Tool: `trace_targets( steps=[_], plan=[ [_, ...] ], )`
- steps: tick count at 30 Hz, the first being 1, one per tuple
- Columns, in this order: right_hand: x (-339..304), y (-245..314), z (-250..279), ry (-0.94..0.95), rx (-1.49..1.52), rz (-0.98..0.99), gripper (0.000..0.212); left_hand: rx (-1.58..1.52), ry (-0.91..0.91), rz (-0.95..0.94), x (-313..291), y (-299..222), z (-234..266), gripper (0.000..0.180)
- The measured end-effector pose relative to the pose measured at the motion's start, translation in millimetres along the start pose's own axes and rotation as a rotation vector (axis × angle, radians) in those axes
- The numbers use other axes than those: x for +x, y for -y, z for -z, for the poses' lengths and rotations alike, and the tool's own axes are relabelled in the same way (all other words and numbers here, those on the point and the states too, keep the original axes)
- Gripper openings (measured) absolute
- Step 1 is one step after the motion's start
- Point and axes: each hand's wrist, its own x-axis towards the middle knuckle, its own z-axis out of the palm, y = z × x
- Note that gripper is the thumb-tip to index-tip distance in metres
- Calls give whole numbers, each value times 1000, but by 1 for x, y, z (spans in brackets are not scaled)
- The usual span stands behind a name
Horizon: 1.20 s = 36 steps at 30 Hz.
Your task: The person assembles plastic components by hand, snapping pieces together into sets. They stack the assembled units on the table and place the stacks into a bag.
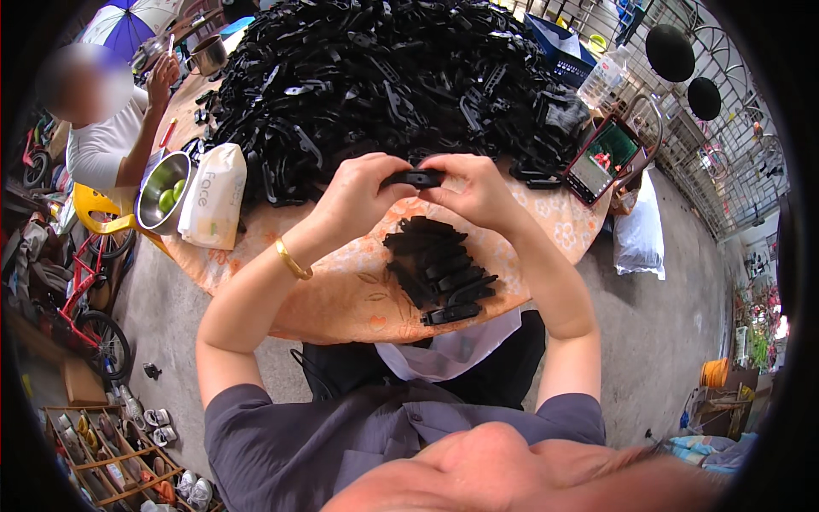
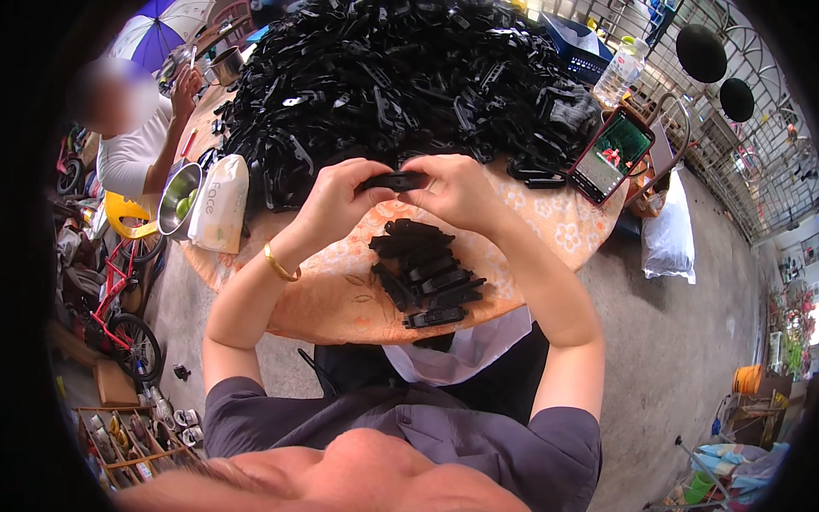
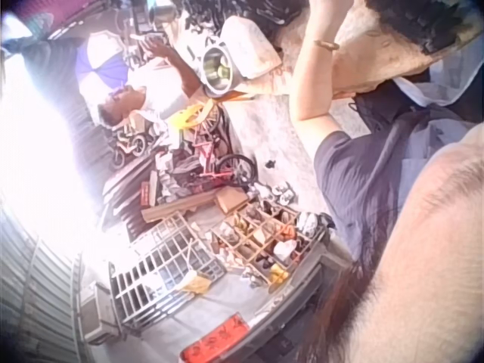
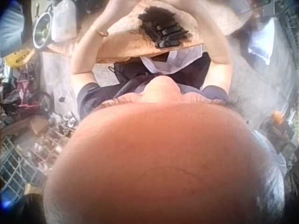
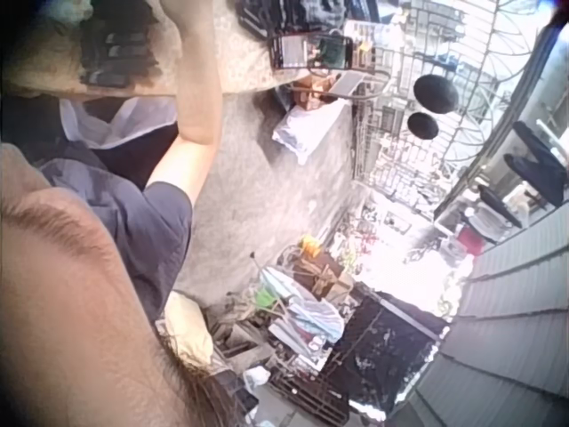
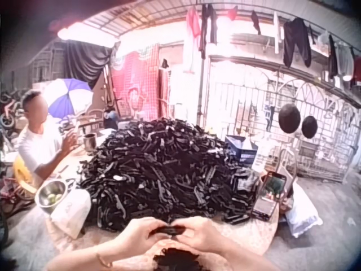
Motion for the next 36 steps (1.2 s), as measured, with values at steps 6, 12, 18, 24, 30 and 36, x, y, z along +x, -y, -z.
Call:
trace_targets(
  steps=[6, 12, 18, 24, 30, 36],
  plan=[
    [2, -2, 4, 10, -34, 30, 28, 2, -9, -87, 0, 2, 1, 24],
    [23, -34, 15, -321, -912, 126, 37, -97, 413, -172, 0, 11, -12, 24],
    [23, -52, 7, -183, -941, 22, 36, 316, -43, -276, 9, 27, -27, 37],
    [18, -35, 4, -256, -744, -10, 30, 378, 75, -262, 16, 30, -30, 38],
    [17, -21, 5, -305, -682, -95, 32, 343, 61, -244, 9, 21, -35, 17],
    [13, -25, 10, -415, 338, -192, 27, 363, 86, -348, 10, 14, -33, 16]
  ],
)
